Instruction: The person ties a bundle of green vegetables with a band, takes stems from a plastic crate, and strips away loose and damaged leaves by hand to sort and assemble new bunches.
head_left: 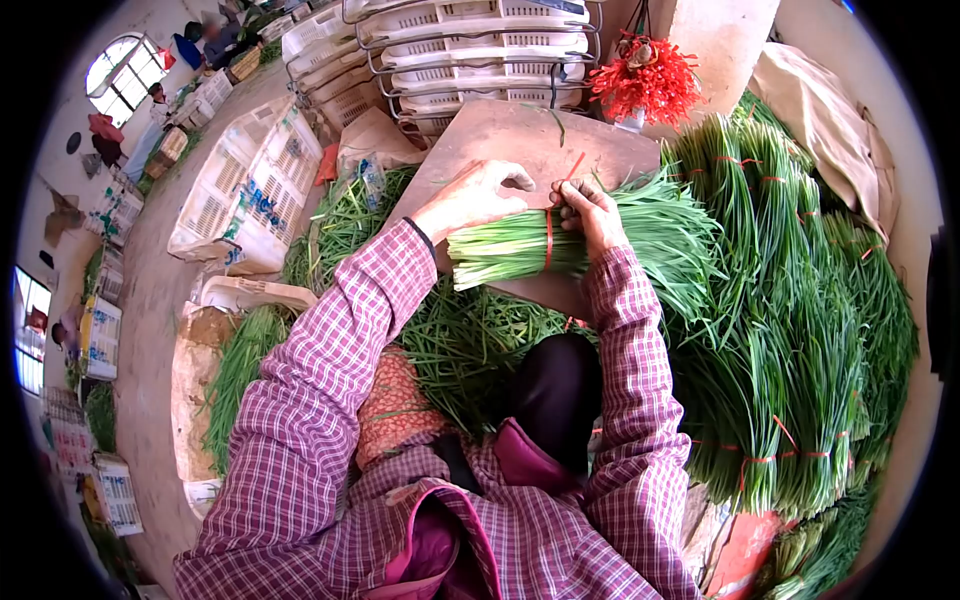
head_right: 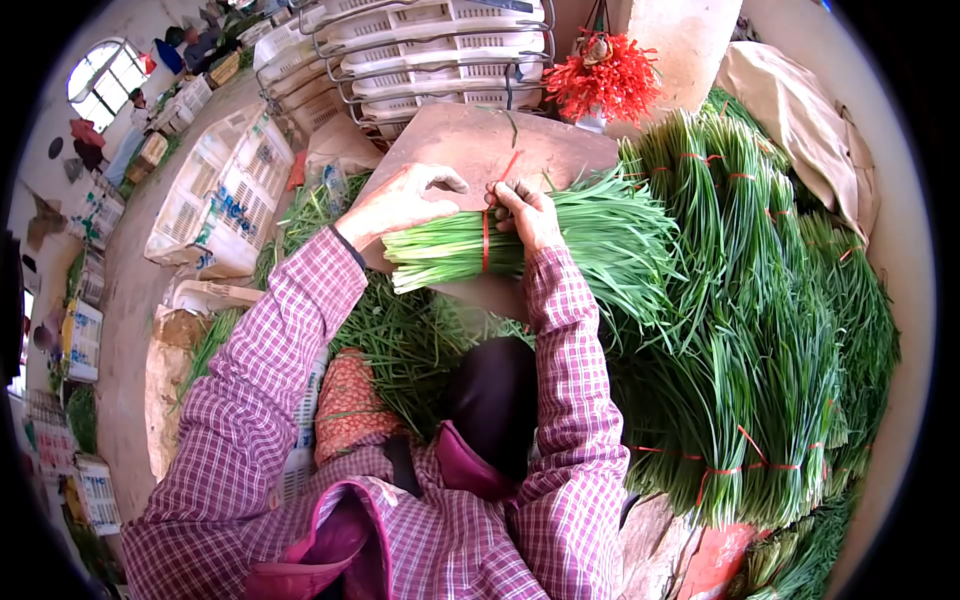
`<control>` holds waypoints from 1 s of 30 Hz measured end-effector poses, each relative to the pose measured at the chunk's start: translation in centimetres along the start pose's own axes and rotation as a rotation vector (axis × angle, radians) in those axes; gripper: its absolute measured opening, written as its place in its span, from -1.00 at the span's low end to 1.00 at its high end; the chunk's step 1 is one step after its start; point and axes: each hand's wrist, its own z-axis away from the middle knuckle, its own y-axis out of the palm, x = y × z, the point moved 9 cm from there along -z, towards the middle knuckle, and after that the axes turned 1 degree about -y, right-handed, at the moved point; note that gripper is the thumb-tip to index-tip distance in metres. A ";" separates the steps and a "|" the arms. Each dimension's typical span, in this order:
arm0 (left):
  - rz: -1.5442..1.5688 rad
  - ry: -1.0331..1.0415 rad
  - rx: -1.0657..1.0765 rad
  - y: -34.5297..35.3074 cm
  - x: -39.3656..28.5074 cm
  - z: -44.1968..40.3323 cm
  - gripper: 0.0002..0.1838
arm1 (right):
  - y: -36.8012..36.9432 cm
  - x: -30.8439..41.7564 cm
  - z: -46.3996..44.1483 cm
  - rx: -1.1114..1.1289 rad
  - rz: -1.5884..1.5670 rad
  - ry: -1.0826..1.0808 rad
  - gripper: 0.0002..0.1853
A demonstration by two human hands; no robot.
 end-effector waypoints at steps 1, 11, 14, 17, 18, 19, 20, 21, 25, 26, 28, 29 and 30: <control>0.003 -0.007 -0.062 -0.5 -0.1 0.4 -0.69 | 0.1 -0.1 0.0 0.003 -0.010 -0.007 -0.84; -0.402 0.214 -0.326 1.1 -2.5 6.3 -0.84 | -0.1 -0.4 -0.3 -0.007 -0.035 -0.026 -0.82; -0.419 0.193 -0.356 2.0 -3.1 7.0 -0.80 | -0.2 -0.3 -0.2 -0.012 -0.010 -0.030 -0.82; -0.555 0.238 -0.468 2.5 -4.2 7.7 -0.80 | -0.1 -0.3 -0.2 -0.013 0.007 -0.035 -0.81; -0.566 0.224 -0.483 2.6 -4.3 7.8 -0.81 | 0.0 -0.2 -0.3 -0.003 0.012 -0.041 -0.81; -0.577 0.211 -0.499 2.7 -4.2 7.8 -0.81 | 0.0 -0.2 -0.3 -0.004 0.011 -0.042 -0.81; -0.590 0.212 -0.506 2.7 -4.3 7.8 -0.82 | -0.1 -0.2 -0.4 -0.005 0.035 -0.052 -0.80; -0.590 0.212 -0.505 3.0 -4.3 7.8 -0.82 | -0.1 -0.2 -0.4 -0.006 0.060 -0.060 -0.80; -0.649 0.229 -0.567 3.2 -4.6 8.2 -0.83 | 0.0 -0.2 -0.6 -0.006 0.068 -0.069 -0.80; -0.645 0.240 -0.599 3.1 -4.6 8.4 -0.83 | 0.0 -0.2 -0.6 -0.005 0.070 -0.073 -0.79; -0.614 0.234 -0.606 2.7 -4.8 8.4 -0.83 | 0.1 0.0 -0.5 -0.004 0.073 -0.075 -0.79; -0.585 0.228 -0.615 2.4 -4.8 8.5 -0.83 | 0.1 0.1 -0.4 -0.007 0.085 -0.081 -0.78; -0.576 0.228 -0.618 2.4 -4.8 8.5 -0.83 | 0.1 0.2 -0.4 -0.010 0.097 -0.087 -0.77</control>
